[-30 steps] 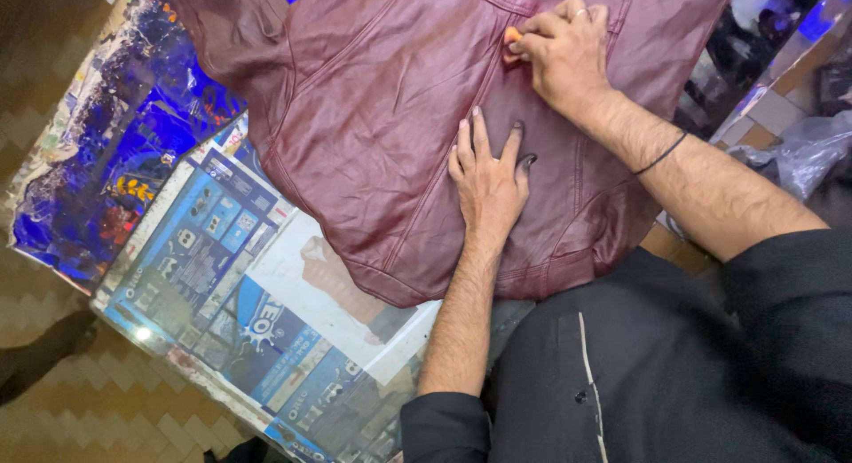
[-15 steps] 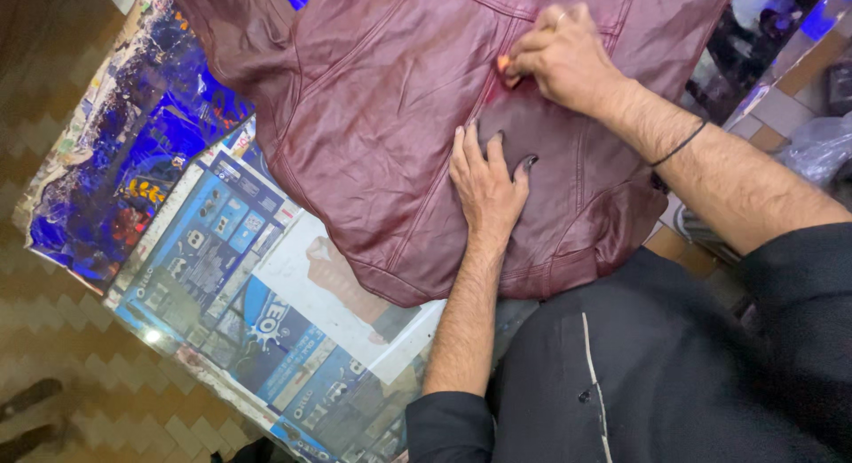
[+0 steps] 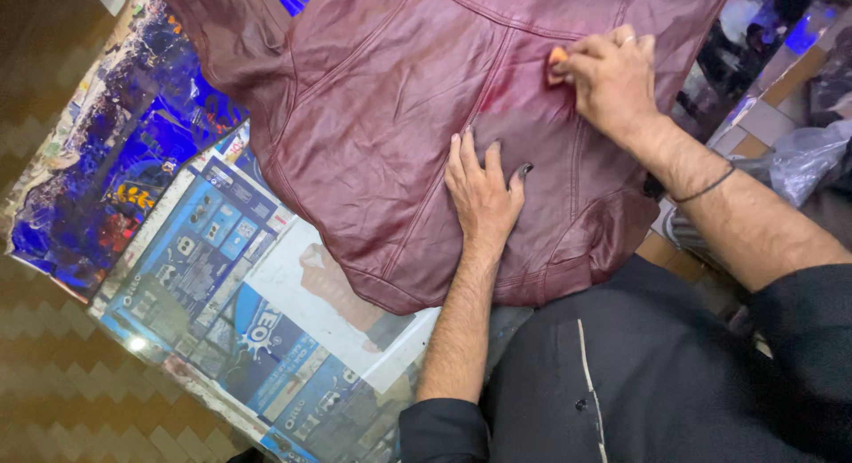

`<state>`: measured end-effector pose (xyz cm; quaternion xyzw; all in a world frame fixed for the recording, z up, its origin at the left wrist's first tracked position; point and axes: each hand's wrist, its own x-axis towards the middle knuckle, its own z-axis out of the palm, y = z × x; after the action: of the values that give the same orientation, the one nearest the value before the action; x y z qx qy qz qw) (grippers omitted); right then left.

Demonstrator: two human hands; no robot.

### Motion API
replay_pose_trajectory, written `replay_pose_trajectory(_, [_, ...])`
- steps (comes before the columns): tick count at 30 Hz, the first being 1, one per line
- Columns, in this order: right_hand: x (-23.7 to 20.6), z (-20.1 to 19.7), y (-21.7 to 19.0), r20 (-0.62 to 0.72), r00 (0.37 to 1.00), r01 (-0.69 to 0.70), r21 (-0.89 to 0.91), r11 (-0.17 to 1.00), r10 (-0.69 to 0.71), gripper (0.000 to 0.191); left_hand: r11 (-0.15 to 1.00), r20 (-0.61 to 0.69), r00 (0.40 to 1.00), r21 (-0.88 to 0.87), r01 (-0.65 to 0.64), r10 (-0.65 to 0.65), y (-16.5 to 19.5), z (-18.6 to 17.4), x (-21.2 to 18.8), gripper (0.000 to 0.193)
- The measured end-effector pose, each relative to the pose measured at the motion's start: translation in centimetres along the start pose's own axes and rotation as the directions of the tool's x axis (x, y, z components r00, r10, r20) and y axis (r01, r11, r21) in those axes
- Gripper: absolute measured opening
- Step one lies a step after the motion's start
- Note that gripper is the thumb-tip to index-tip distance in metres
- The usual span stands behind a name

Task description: The person lays a maroon leather jacket on a work table and rubs dye into its surface using a sponge, repositioning and stretching the jacket to reach different areas. They dip the sponge into a bottle of red dye on the table and continue working the dye across the leather panels and seams.

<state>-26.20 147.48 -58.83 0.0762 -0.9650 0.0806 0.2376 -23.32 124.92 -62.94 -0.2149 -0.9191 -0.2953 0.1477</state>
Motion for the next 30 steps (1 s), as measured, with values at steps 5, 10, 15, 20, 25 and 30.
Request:
replay_pose_trajectory(5, [1.4,0.8,-3.3,-0.09,0.984,0.174,0.344,0.923,-0.152,0.018,1.0,0.004,1.0,-0.014,-0.005,0.005,0.1,0.1,0.0,0.061])
replay_pose_trajectory(10, [4.4,1.1,-3.7,-0.145,0.989,0.05,0.146,0.988,-0.029,0.016,1.0,-0.001,1.0,0.008,-0.002,0.002,-0.1,0.2,-0.2,0.059])
replay_pose_trajectory(15, [5.5,0.8,-3.4,-0.094,0.971,0.236,0.235,0.943,-0.219,0.012,1.0,0.01,1.0,0.007,-0.001,0.001,-0.2,0.2,-0.1,0.061])
replay_pose_trajectory(20, [5.7,-0.7,-1.3,-0.055,0.995,0.073,-0.077,0.994,-0.077,0.023,1.0,-0.021,1.0,-0.002,-0.014,0.014,0.0,0.1,-0.1,0.062])
replay_pose_trajectory(25, [4.7,-2.3,1.0,0.197,0.935,0.29,0.059,0.955,-0.295,0.027,1.0,-0.001,1.0,-0.002,0.0,0.0,0.2,0.1,0.0,0.062])
replay_pose_trajectory(30, [3.1,-3.5,3.9,0.263,0.943,0.241,-0.112,0.964,-0.205,0.028,1.0,0.003,1.0,0.012,-0.003,0.003,0.5,0.1,-0.3,0.061])
